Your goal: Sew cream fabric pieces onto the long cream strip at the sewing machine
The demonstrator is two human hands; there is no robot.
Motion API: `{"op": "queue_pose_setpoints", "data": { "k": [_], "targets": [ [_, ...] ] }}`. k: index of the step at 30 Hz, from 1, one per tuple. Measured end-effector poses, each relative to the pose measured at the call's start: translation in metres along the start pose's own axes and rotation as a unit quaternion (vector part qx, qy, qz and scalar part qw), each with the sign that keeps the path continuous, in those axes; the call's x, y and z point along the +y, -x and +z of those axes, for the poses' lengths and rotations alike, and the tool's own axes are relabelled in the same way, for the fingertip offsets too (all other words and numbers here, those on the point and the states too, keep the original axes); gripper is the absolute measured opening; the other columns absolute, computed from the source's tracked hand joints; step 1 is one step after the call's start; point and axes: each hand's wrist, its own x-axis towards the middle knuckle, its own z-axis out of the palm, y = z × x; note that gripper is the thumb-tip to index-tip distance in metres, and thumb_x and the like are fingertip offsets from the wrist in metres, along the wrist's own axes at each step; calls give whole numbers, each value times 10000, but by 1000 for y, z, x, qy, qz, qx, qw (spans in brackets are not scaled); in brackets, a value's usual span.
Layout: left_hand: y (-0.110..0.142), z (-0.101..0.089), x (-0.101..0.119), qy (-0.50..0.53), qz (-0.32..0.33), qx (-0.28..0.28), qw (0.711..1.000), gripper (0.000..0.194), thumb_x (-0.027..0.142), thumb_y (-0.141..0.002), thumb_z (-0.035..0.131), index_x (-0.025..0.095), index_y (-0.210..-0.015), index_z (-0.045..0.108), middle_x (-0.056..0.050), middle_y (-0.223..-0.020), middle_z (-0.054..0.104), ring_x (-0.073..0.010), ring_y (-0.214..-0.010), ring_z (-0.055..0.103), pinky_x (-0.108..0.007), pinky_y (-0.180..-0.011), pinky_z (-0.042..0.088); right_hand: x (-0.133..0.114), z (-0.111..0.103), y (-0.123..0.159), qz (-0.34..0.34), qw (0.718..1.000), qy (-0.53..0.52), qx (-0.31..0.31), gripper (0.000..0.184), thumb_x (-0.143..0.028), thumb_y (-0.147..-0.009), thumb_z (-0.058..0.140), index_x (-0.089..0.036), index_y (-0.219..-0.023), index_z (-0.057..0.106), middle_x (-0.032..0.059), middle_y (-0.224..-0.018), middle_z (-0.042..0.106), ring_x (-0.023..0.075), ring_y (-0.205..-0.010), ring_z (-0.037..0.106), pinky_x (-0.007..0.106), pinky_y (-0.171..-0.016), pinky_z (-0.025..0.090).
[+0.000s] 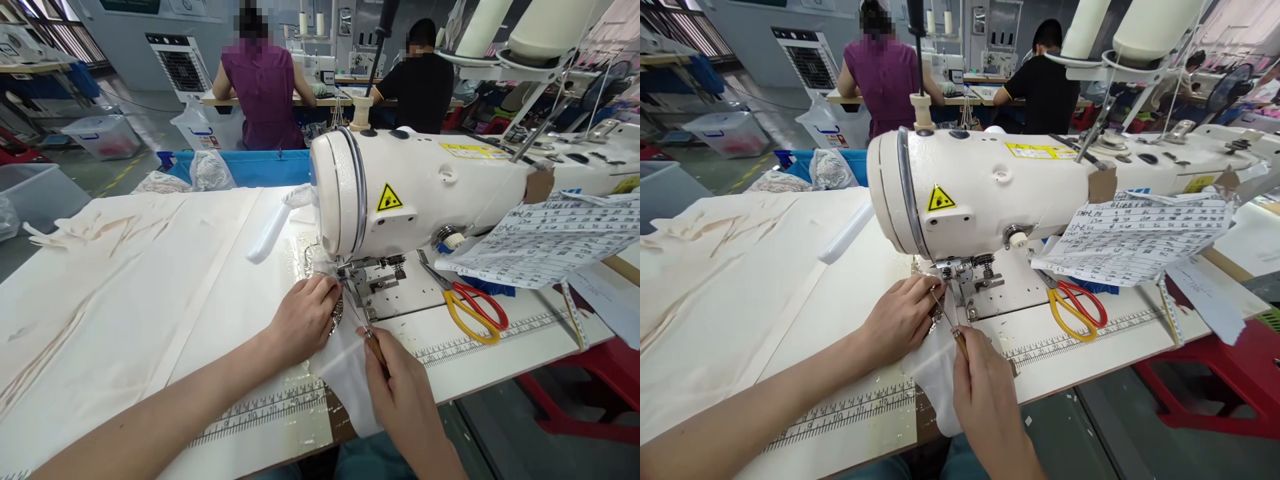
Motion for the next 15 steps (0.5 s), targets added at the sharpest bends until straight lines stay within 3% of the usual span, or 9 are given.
{"op": "queue_pose_setpoints", "data": {
  "k": [7, 10, 13, 15],
  "targets": [
    [-2, 3, -1, 54, -25, 6, 998, 352, 107, -892, 422, 42, -1206, 569, -159, -1128, 580, -268, -1010, 533, -404, -812, 557, -20, 0, -1, -126, 988, -82, 43, 318, -108, -963, 417, -223, -1242, 518, 40, -1034, 701, 159, -884, 692, 211, -688, 530],
    [-11, 1, 0, 27, -26, -20, 999, 234, 123, -919, 435, 80, -1056, 619, -145, -1047, 599, -252, -930, 554, -377, -759, 560, -38, 0, -4, -178, 975, -118, 52, 323, -105, -957, 412, -190, -1252, 511, 52, -996, 685, 166, -864, 679, 234, -718, 529],
    [-22, 0, 2, -21, -36, -52, 998, 213, 126, -958, 430, 127, -859, 618, -108, -892, 606, -229, -776, 547, -342, -620, 525, -50, 2, -3, -222, 969, -90, 59, 299, -115, -971, 393, -163, -1242, 509, 77, -976, 700, 201, -848, 690, 279, -722, 542],
    [-25, 2, 1, -17, -58, -33, 998, 228, 127, -975, 428, 142, -830, 603, -88, -839, 602, -217, -739, 544, -323, -582, 502, -50, 6, 1, -226, 971, -53, 65, 282, -136, -986, 381, -167, -1237, 508, 82, -959, 714, 218, -818, 706, 292, -679, 552]
  ]
}}
